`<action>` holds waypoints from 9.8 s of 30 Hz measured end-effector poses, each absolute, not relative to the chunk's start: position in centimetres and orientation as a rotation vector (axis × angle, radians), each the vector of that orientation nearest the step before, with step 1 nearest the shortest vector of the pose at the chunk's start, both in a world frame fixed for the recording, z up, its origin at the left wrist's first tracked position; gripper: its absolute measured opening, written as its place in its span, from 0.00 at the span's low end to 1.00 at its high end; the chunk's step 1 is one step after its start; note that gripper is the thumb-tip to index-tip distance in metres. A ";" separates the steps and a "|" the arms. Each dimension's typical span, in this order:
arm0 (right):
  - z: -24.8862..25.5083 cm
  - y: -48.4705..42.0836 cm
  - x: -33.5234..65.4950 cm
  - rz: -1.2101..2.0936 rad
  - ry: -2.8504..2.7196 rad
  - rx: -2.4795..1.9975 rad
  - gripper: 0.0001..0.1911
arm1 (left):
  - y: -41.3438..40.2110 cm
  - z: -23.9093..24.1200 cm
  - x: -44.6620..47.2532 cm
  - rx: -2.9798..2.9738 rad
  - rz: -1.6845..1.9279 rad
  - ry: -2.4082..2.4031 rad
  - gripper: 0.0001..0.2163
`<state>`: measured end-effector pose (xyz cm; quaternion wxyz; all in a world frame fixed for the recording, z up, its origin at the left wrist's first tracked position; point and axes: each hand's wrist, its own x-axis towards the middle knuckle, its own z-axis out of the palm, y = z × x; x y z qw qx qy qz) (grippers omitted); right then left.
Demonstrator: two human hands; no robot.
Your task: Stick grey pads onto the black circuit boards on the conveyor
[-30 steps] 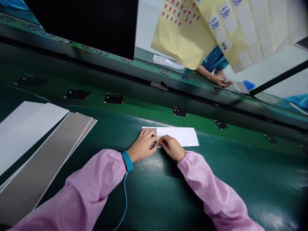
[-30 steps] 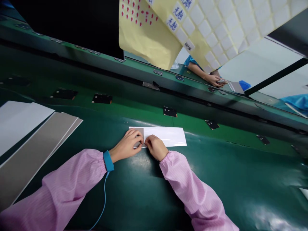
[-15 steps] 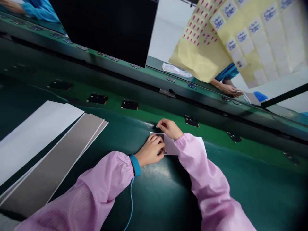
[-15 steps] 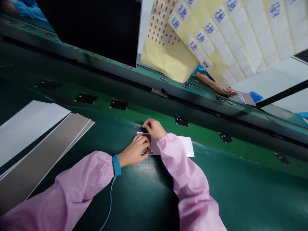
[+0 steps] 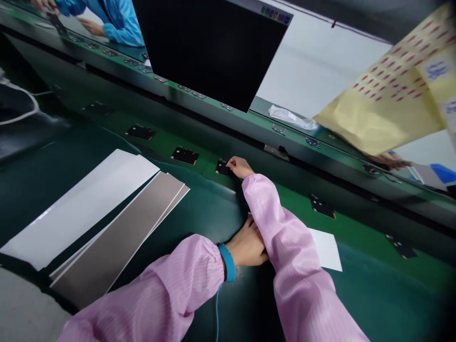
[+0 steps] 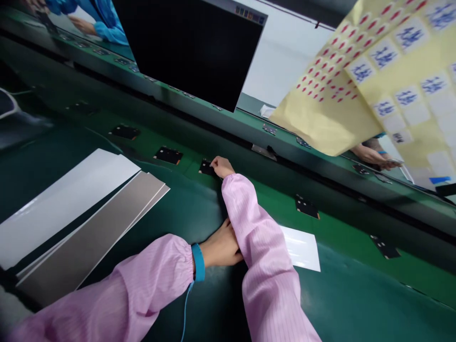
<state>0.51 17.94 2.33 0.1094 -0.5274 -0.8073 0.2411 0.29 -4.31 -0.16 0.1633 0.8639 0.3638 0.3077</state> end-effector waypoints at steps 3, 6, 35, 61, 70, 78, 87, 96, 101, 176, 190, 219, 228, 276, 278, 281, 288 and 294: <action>2.3 18.1 0.9 0.701 -2.385 -1.610 0.06 | -4.4 -0.2 0.3 2.464 0.873 1.053 0.15; 2.3 18.2 1.3 0.711 -2.402 -1.653 0.07 | -4.4 -0.3 0.5 2.466 0.854 1.077 0.14; 3.5 2.7 16.2 0.521 -2.080 -1.479 0.08 | -4.4 0.2 0.3 2.417 0.886 1.113 0.04; 2.7 -4.8 18.7 0.746 -2.319 -1.558 0.04 | -4.4 0.4 0.6 2.388 0.906 1.093 0.04; 6.0 -1.4 17.8 0.546 -2.260 -1.478 0.06 | -4.6 0.3 0.6 2.414 0.885 1.104 0.04; 6.1 10.6 5.5 0.742 -2.284 -1.502 0.07 | -4.5 0.2 0.3 2.471 0.866 1.103 0.08; 3.3 14.0 0.4 0.626 -2.315 -1.761 0.08 | -4.5 -0.9 0.3 2.477 0.979 0.980 0.04; 2.8 14.3 2.2 0.567 -2.388 -1.802 0.08 | -4.5 -0.6 0.3 2.455 0.949 1.039 0.11; 2.8 13.8 3.2 0.483 -2.408 -1.763 0.08 | -4.5 -0.3 0.3 2.446 0.926 1.052 0.13; -0.8 -3.1 16.1 -0.176 -2.173 -1.621 0.08 | -2.9 -1.1 0.8 2.697 0.764 1.071 0.22; -0.3 -2.5 17.3 0.322 -1.977 -1.547 0.05 | -4.5 0.1 0.3 2.763 0.734 1.028 0.20; 2.2 -0.6 17.3 0.511 -2.102 -1.798 0.05 | -5.4 1.3 0.2 2.601 0.663 1.076 0.23; 2.7 1.2 18.5 0.628 -2.044 -1.628 0.07 | -5.4 1.2 0.3 2.589 0.636 1.106 0.22; 4.5 6.5 17.9 -0.058 -2.662 -1.992 0.29 | -5.2 0.9 0.0 2.560 0.645 1.101 0.19; 4.6 5.0 18.5 -0.044 -2.590 -1.938 0.31 | -5.3 0.7 0.0 2.560 0.667 1.098 0.20; 4.2 1.7 18.7 0.020 -2.487 -1.726 0.28 | -5.4 0.6 0.0 2.536 0.734 1.110 0.19; 3.2 -3.0 16.7 0.291 -2.331 -1.690 0.12 | -5.4 0.5 0.0 2.478 0.819 1.095 0.13; 3.3 -1.6 16.3 0.333 -2.384 -1.813 0.12 | -5.5 0.5 -0.1 2.509 0.815 1.070 0.16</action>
